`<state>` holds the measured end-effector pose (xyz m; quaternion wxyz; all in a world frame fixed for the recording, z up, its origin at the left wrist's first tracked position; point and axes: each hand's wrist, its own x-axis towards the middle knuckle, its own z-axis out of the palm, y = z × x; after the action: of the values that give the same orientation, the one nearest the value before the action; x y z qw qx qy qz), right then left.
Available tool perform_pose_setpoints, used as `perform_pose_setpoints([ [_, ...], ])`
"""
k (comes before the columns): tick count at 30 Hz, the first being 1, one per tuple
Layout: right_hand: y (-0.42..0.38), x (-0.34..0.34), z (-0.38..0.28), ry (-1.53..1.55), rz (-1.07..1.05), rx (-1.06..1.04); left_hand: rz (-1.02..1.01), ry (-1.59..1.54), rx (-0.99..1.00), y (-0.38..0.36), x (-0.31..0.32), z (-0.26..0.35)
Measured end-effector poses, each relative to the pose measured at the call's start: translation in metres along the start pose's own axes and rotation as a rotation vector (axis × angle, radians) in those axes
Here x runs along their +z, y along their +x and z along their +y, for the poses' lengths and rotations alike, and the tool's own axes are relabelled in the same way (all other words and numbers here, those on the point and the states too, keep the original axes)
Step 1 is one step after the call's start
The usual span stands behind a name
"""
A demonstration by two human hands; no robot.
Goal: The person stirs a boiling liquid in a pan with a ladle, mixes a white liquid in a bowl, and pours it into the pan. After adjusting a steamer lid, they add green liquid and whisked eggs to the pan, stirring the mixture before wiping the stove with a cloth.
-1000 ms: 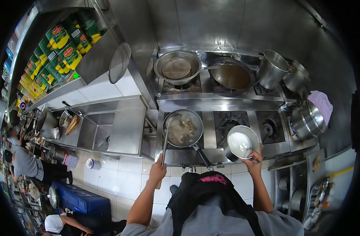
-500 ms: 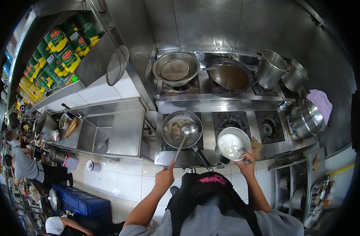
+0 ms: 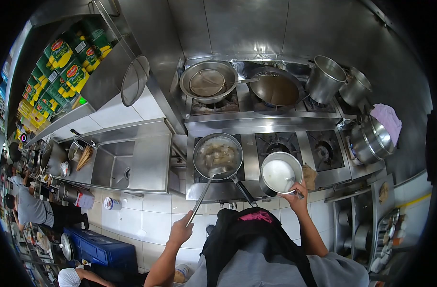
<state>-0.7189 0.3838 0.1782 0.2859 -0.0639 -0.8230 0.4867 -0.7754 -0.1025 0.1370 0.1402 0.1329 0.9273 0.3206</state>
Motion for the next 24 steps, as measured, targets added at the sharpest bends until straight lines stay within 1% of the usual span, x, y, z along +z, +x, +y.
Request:
perform_pose_setpoints([
  [2,0.0,0.002,0.002,0.006,0.006,0.005,-0.002,-0.019,-0.036,0.007,0.013,0.003],
  [4,-0.003,0.003,0.006,0.01,0.01,0.008,0.087,-0.063,0.025,0.022,0.03,0.001],
  [6,-0.003,0.003,0.01,-0.005,-0.005,-0.014,0.078,-0.042,-0.013,0.039,0.035,0.006],
  [8,-0.002,0.004,0.007,-0.001,-0.009,-0.022,0.131,-0.06,0.071,0.061,0.05,-0.003],
  [12,-0.002,0.007,0.001,0.045,-0.01,-0.003,0.176,-0.084,0.032,0.095,0.061,-0.003],
  [13,-0.002,0.007,-0.001,0.045,-0.01,-0.003,0.198,-0.073,0.056,0.101,0.062,-0.006],
  [17,-0.002,0.005,-0.003,0.044,0.011,-0.022,0.25,-0.098,0.045,0.105,0.056,-0.008],
  [20,-0.005,0.002,-0.001,0.035,0.027,-0.011,-0.028,-0.426,-0.427,0.086,0.025,0.02],
  [21,-0.006,0.0,0.0,0.037,0.033,-0.008,-0.064,-0.593,-0.462,0.079,0.023,0.02],
  [22,-0.008,-0.003,0.003,0.035,0.041,-0.004,-0.07,-0.588,-0.459,0.073,0.026,0.018],
  [24,-0.011,-0.006,0.008,-0.016,0.027,0.012,-0.141,-0.965,-0.571,0.063,0.026,0.025],
])
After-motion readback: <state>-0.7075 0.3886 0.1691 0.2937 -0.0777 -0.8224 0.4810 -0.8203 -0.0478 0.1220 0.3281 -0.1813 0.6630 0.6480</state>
